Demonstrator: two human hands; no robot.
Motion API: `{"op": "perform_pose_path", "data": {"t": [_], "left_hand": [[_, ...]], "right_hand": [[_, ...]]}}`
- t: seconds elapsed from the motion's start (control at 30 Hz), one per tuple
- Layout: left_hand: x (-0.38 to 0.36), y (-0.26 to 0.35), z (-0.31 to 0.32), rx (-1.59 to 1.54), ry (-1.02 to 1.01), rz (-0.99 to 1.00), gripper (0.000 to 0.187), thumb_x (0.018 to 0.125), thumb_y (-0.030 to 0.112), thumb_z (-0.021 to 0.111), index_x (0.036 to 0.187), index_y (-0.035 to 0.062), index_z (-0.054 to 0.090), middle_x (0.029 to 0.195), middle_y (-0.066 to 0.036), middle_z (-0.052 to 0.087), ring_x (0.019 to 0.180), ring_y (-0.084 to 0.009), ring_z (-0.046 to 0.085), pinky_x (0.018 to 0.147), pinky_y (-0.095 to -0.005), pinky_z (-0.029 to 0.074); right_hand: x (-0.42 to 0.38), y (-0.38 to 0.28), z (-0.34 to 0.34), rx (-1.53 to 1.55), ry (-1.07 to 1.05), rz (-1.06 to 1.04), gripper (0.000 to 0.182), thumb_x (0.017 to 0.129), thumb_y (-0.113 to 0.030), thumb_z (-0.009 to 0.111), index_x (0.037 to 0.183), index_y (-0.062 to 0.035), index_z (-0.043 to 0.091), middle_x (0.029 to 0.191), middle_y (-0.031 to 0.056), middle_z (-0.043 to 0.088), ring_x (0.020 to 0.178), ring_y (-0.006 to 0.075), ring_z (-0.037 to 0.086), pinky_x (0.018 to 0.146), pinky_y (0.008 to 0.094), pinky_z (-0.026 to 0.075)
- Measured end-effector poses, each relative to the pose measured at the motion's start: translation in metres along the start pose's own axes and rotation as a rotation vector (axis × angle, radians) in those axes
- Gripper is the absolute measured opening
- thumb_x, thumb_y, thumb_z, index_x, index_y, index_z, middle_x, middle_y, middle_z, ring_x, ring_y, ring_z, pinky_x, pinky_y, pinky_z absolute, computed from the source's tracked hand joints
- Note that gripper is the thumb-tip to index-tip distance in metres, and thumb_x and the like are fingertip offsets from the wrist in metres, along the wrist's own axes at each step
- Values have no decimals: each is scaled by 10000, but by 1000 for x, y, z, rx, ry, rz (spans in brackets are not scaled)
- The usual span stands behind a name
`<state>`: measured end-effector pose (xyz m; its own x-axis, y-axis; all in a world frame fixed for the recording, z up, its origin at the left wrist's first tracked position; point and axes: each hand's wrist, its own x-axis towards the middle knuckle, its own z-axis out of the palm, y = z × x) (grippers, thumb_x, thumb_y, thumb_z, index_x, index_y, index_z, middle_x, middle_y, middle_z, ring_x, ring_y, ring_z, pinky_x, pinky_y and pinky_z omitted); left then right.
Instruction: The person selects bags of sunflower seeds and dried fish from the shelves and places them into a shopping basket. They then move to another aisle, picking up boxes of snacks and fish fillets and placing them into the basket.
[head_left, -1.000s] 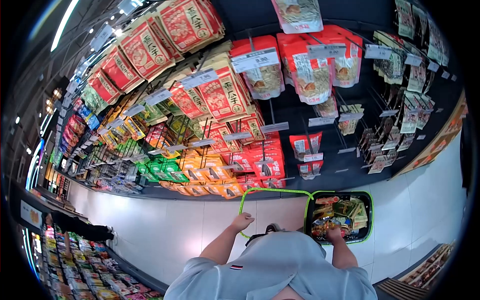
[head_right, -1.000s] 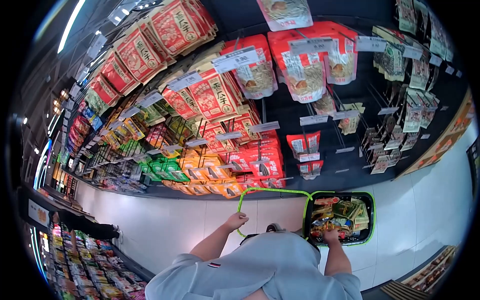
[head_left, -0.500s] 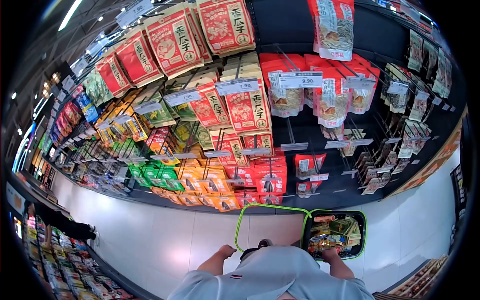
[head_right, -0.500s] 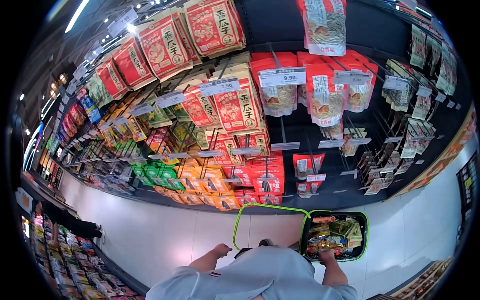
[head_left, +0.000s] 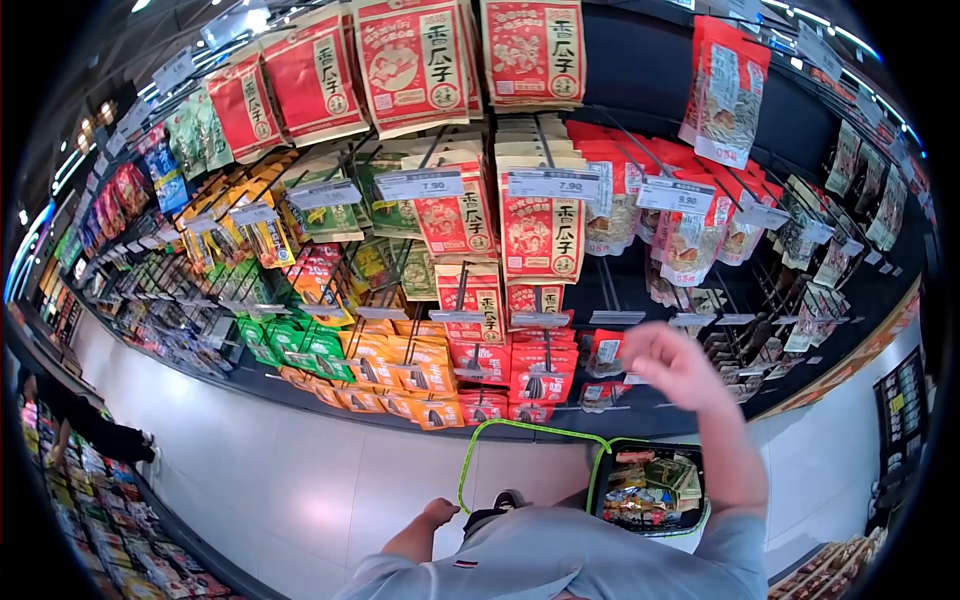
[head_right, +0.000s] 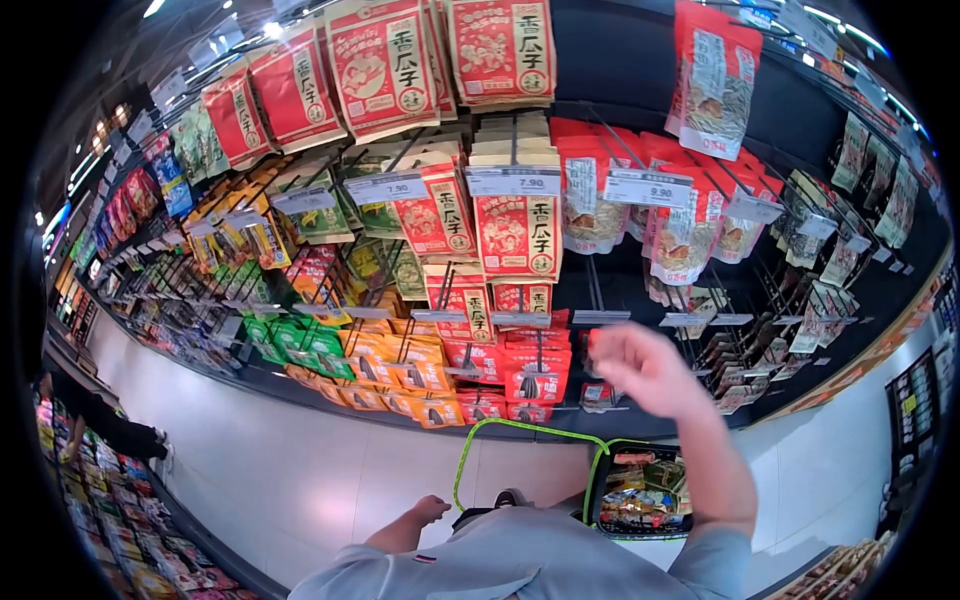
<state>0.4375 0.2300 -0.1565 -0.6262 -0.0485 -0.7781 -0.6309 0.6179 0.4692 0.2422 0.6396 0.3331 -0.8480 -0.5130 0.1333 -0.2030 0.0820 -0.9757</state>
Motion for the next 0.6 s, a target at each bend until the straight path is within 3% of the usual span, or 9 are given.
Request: {"op": "perform_pose_path", "data": {"t": [0.07, 0.2, 0.33, 0.47, 0.57, 0.6], "left_hand": [[6, -10, 2, -54, 46, 41, 384, 781, 402, 620, 759, 25, 692, 660, -99, 640, 584, -229, 605, 608, -374, 493], [2, -34, 4, -125, 22, 15, 386, 785, 404, 620, 784, 26, 693, 670, -91, 644, 576, -215, 598, 594, -369, 493], [-5, -64, 14, -236, 29, -142, 381, 793, 400, 631, 882, 35, 691, 710, -78, 655, 565, -182, 583, 558, -335, 497], [-22, -87, 23, -363, 3, -310, 394, 800, 372, 649, 986, 26, 679, 759, -98, 673, 564, -196, 587, 545, -344, 500], [-19, -113, 37, -441, -38, -396, 398, 808, 352, 661, 1027, 19, 674, 786, -119, 676, 617, -204, 624, 560, -348, 513], [-20, -117, 38, -445, -39, -396, 398, 808, 352, 661, 1027, 19, 674, 786, -119, 676, 617, -204, 624, 560, -348, 513]], "right_hand": [[41, -71, 17, -155, 39, -215, 344, 884, -65, 610, 1203, 3, 500, 987, 41, 610, 943, 103, 577, 811, 257, 483], [148, -150, 34, -409, 121, -509, 355, 878, -112, 618, 1186, 28, 510, 1001, 71, 622, 960, 122, 597, 811, 257, 485], [248, -186, 41, -822, 303, -557, 564, 830, -351, 664, 1201, 49, 525, 961, 156, 667, 888, 213, 649, 799, 314, 506], [321, -186, 48, -919, 399, -445, 690, 759, -486, 693, 1151, 68, 566, 961, 167, 672, 897, 235, 649, 812, 327, 504], [348, -186, 57, -879, 454, -195, 700, 663, -582, 733, 915, 66, 660, 842, 169, 673, 812, 246, 662, 727, 343, 527], [352, -186, 62, -881, 451, -197, 700, 663, -582, 733, 915, 66, 660, 842, 169, 673, 812, 246, 662, 727, 343, 527]]}}
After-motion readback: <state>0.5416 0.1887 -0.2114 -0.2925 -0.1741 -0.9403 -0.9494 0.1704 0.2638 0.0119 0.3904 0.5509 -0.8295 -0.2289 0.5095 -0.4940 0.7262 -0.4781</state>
